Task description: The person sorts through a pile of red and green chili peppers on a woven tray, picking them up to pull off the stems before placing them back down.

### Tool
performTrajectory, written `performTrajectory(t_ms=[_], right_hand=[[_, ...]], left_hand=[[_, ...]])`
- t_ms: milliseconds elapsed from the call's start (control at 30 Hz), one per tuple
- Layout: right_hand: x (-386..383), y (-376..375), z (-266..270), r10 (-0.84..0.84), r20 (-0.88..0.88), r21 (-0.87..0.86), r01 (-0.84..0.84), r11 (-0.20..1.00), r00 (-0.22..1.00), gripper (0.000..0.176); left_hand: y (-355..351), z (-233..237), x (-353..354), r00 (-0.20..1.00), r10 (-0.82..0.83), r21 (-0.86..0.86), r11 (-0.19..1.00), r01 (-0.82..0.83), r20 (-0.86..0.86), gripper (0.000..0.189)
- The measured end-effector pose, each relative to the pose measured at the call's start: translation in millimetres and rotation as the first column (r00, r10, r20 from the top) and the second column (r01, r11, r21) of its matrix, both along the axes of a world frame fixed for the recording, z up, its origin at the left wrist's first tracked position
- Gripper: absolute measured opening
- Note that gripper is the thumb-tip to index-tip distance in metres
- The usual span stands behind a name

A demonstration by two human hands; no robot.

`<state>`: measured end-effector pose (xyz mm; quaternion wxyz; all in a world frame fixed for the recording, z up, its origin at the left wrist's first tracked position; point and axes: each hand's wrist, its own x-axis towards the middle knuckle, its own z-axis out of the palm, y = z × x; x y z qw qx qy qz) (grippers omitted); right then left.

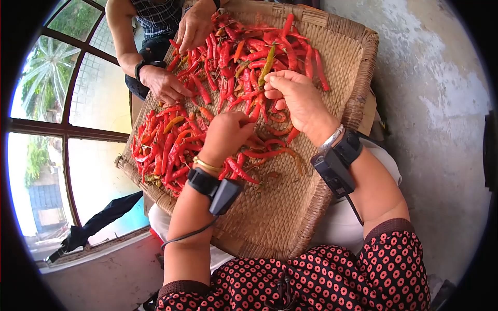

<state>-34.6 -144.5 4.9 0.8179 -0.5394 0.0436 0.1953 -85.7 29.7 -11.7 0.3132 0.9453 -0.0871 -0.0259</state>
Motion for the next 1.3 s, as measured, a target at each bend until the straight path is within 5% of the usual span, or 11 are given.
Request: performTrajectory(t_ms=[67,133,267,467,533,733,867,933,1067,1133,1300], right_hand=[[0,0,-1,0.014,0.008,-0.003,-0.014,1.000,1.000,0.016],[-1,0,1,0.196,0.023,-0.087,-0.193,0.977,0.980,0.018],[-6,5,6,0.429,0.044,-0.103,-0.423,0.900,0.902,0.020],[-12,6,10,0.515,0.115,-0.018,-0.517,0.856,0.849,0.029],[-13,4,18,0.595,0.128,-0.212,-0.564,0.798,0.793,0.031],[-5,7,-6,0.438,0.138,-0.380,-0.360,0.852,0.888,0.008],[-7,6,0,0.408,0.058,-0.287,-0.376,0.881,0.911,0.009],[-8,6,4,0.416,0.016,-0.247,-0.400,0.883,0.909,0.009],[-5,6,5,0.412,0.020,-0.197,-0.400,0.895,0.911,0.009],[-6,7,3,0.405,0.030,-0.219,-0.389,0.895,0.914,0.011],[-4,7,1,0.344,0.038,-0.053,-0.342,0.938,0.938,0.019]], left_hand=[[12,3,0,0.998,0.013,-0.109,0.994,-0.019,-0.057,0.018],[13,24,-4,0.889,0.053,-0.540,0.777,-0.323,-0.455,0.014],[14,32,-7,0.890,-0.017,-0.744,0.556,-0.371,-0.456,0.010],[15,24,-6,0.890,-0.029,-0.834,0.365,-0.414,-0.454,0.009],[16,23,-6,0.886,-0.028,-0.837,0.343,-0.426,-0.463,0.009],[36,28,0,0.863,0.080,-0.680,0.580,-0.447,-0.499,0.011],[66,21,12,0.926,0.156,-0.827,0.418,-0.377,-0.343,0.015],[43,30,20,0.828,0.480,-0.916,0.116,-0.385,-0.288,0.021],[58,27,16,0.879,0.426,-0.794,0.448,-0.411,-0.214,0.029],[43,33,4,0.928,0.129,-0.642,0.689,-0.337,-0.349,0.034],[-6,35,-11,0.850,-0.144,-0.631,0.734,-0.251,-0.506,0.033]])
